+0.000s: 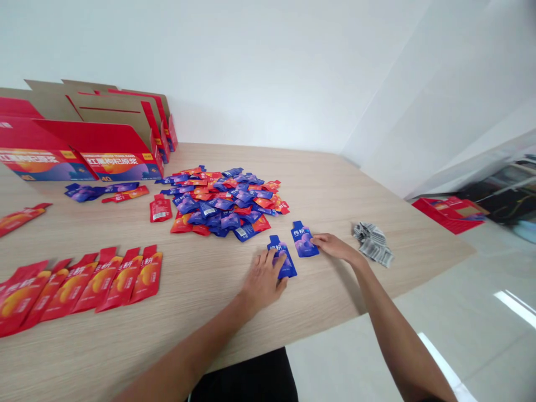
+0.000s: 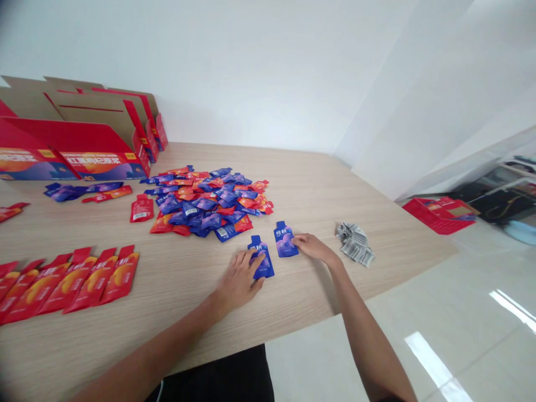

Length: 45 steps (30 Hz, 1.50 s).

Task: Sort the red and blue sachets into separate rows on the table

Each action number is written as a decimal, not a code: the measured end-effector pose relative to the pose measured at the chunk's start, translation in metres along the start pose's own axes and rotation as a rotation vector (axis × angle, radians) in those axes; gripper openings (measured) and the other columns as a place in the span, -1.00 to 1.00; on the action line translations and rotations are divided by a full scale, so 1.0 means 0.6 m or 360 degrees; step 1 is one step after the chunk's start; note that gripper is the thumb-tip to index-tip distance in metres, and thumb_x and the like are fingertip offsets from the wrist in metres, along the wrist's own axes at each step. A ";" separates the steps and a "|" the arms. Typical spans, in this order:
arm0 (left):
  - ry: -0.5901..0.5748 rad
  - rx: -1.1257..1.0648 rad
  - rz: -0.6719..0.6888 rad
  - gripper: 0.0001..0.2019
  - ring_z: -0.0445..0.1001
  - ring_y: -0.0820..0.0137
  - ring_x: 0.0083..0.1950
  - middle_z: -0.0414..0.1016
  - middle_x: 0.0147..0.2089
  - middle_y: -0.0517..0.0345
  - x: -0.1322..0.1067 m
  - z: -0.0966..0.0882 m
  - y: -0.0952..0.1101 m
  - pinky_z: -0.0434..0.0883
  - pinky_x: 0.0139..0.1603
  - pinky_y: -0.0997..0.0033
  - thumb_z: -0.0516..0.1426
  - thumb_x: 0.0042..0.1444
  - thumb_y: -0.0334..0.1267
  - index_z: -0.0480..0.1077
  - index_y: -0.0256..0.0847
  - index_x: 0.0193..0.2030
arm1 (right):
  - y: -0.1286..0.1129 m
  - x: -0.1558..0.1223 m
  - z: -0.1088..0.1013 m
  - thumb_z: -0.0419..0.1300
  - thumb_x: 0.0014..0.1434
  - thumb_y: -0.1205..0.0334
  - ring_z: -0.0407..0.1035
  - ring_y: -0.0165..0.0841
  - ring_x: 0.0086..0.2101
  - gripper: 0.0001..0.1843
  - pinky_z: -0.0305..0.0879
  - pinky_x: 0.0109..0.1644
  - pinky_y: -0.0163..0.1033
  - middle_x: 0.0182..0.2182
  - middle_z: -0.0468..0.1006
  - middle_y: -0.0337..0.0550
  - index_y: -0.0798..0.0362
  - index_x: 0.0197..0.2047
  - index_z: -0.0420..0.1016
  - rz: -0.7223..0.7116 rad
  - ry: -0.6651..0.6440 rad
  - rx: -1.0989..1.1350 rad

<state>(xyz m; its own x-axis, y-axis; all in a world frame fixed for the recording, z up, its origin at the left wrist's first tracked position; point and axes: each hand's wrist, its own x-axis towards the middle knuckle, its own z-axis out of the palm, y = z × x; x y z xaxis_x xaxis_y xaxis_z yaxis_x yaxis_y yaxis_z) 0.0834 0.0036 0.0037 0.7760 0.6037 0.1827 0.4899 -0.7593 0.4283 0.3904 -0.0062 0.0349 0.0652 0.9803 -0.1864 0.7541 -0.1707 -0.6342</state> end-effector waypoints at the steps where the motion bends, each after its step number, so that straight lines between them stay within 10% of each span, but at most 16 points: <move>1: 0.0000 0.0000 0.0002 -0.41 0.25 -0.10 0.39 0.26 0.42 -0.28 0.000 0.000 0.000 0.24 0.41 -0.23 0.16 0.31 -0.17 0.27 -0.26 0.44 | 0.001 -0.009 0.001 0.05 0.20 -0.22 0.25 -0.32 -0.41 -0.53 0.19 -0.25 -0.23 -0.55 0.35 -0.30 -0.02 -0.52 0.30 -0.0033 -0.0047 -0.0026; 14: -0.0030 0.0047 0.0074 -0.44 0.29 -0.05 0.37 0.27 0.42 -0.20 0.001 -0.007 0.003 0.28 0.40 -0.24 0.15 0.35 -0.20 0.29 -0.08 0.47 | -0.077 -0.057 0.051 -0.01 0.35 -0.03 0.41 -0.20 -0.26 -0.55 0.19 0.02 -0.05 -0.40 0.53 -0.16 0.01 -0.49 0.37 -0.0011 -0.0148 -0.0642; 23: -0.0010 0.0114 0.0082 -0.45 0.35 -0.03 0.29 0.30 0.40 -0.20 -0.001 -0.007 0.005 0.40 0.27 -0.11 0.13 0.37 -0.14 0.28 -0.03 0.49 | -0.104 -0.044 0.030 0.01 0.44 -0.08 0.46 -0.23 -0.32 -0.53 0.17 -0.26 -0.23 -0.38 0.60 -0.10 0.00 -0.33 0.55 0.0217 0.0031 -0.0790; 29: 0.0007 0.0110 0.0071 -0.42 0.30 -0.09 0.35 0.27 0.42 -0.27 -0.001 -0.003 0.003 0.31 0.35 -0.18 0.13 0.37 -0.13 0.25 -0.15 0.49 | -0.205 0.019 0.061 0.08 0.45 0.18 0.44 -0.25 -0.11 -0.78 0.28 0.03 -0.23 -0.18 0.57 -0.07 0.01 -0.16 0.53 -0.0456 0.0600 -0.0722; 36: -0.0023 0.0099 0.0070 -0.51 0.30 -0.10 0.39 0.35 0.37 -0.28 -0.001 0.001 0.001 0.31 0.37 -0.15 0.10 0.37 -0.09 0.39 -0.19 0.37 | -0.333 0.110 0.146 0.23 0.42 0.10 0.44 -0.22 -0.04 -0.77 0.35 0.03 -0.19 -0.01 0.50 -0.03 0.05 0.03 0.49 -0.0856 0.0389 -0.0775; 45: -0.0026 0.0074 0.0006 -0.37 0.23 -0.12 0.50 0.28 0.45 -0.48 -0.002 0.035 -0.011 0.16 0.49 -0.14 0.05 0.38 -0.01 0.27 -0.49 0.40 | -0.380 0.151 0.188 0.08 0.43 0.28 0.44 -0.13 0.05 -0.70 0.39 -0.11 -0.17 0.09 0.51 0.08 0.08 0.17 0.45 -0.0823 0.0183 -0.1292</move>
<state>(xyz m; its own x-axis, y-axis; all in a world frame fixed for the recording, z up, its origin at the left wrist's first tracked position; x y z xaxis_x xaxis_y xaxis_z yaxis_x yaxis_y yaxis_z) 0.0878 0.0029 -0.0178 0.7842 0.5968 0.1696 0.5044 -0.7724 0.3859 0.1509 0.1107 0.0779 -0.3702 0.9262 0.0716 0.9264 0.3623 0.1022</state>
